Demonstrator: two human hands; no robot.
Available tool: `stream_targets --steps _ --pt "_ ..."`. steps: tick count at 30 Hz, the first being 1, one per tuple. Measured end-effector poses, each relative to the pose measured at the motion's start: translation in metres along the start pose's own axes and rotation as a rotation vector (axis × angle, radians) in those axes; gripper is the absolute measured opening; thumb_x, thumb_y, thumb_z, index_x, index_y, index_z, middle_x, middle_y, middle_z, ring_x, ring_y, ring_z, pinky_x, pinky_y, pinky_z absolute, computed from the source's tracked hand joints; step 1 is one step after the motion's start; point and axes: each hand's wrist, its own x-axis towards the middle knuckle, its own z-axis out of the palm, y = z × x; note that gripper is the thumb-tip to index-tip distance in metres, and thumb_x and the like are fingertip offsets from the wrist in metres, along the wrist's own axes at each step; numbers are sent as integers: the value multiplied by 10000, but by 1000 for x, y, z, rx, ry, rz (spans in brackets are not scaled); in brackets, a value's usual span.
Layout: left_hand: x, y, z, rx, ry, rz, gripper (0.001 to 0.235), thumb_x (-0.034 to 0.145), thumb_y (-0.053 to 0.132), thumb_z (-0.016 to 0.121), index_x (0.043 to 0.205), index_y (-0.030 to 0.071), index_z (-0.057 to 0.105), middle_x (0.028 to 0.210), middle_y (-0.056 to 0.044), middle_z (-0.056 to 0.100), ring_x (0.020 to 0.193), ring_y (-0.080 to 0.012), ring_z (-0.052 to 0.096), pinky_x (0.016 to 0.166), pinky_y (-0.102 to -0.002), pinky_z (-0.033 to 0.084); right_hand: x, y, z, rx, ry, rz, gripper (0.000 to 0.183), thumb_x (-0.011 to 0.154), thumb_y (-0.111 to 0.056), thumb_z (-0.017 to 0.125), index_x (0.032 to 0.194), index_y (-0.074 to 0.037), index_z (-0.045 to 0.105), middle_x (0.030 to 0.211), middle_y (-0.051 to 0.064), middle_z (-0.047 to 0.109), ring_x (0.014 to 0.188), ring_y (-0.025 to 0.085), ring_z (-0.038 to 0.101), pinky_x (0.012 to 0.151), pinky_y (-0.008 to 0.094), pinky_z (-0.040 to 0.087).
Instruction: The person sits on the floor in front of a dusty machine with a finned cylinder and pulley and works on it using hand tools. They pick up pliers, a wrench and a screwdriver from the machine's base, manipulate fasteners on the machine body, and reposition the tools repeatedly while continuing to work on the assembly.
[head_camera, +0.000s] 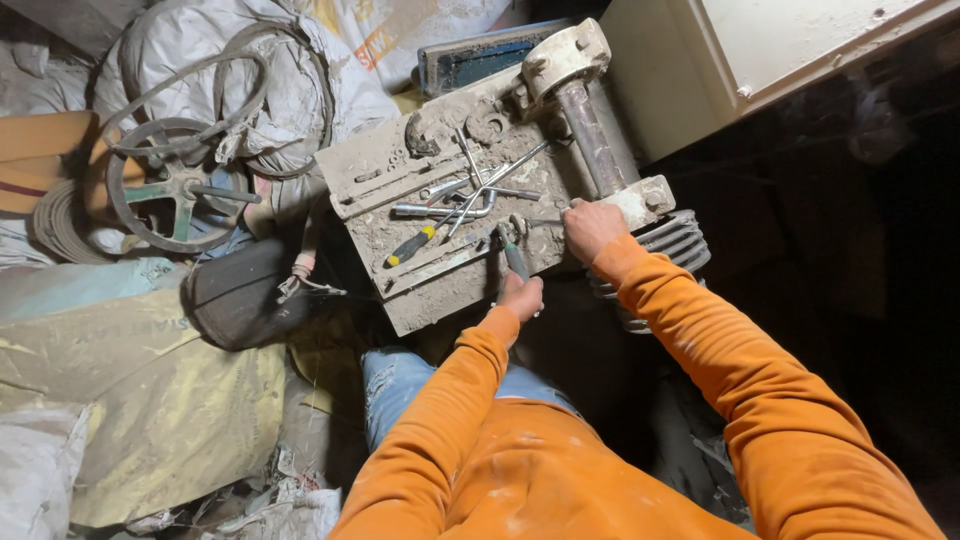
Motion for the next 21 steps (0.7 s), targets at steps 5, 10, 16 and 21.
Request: stream_targets --steps 5,10,16,21 --pt "-1 3 3 -55 20 -24 304 897 212 577 906 -92 585 650 -161 654 563 -262 670 610 -406 549 2 -12 -26 -23 -18 -62 120 844 -130 634 838 -55 727 944 145 715 833 348 728 804 496 546" --pt "7 -8 6 -99 45 -3 299 875 191 571 930 -102 555 661 -180 644 569 -284 669 602 -441 555 34 -1 3 115 -55 -71 125 827 -117 641 837 -28 727 903 217 726 872 410 719 787 480 580" --pt "-2 2 0 -68 104 40 326 839 197 594 989 40 351 703 -166 656 602 -296 699 626 -430 571 72 23 -7 224 -175 46 131 786 -88 647 817 -3 741 878 233 716 835 409 716 767 470 586" --pt "-8 10 -3 -67 -11 -45 295 890 204 567 1000 -64 510 676 -164 625 581 -282 645 598 -436 528 68 61 -10 292 -249 -186 130 845 -156 650 825 -60 735 852 217 716 837 444 677 756 484 555"
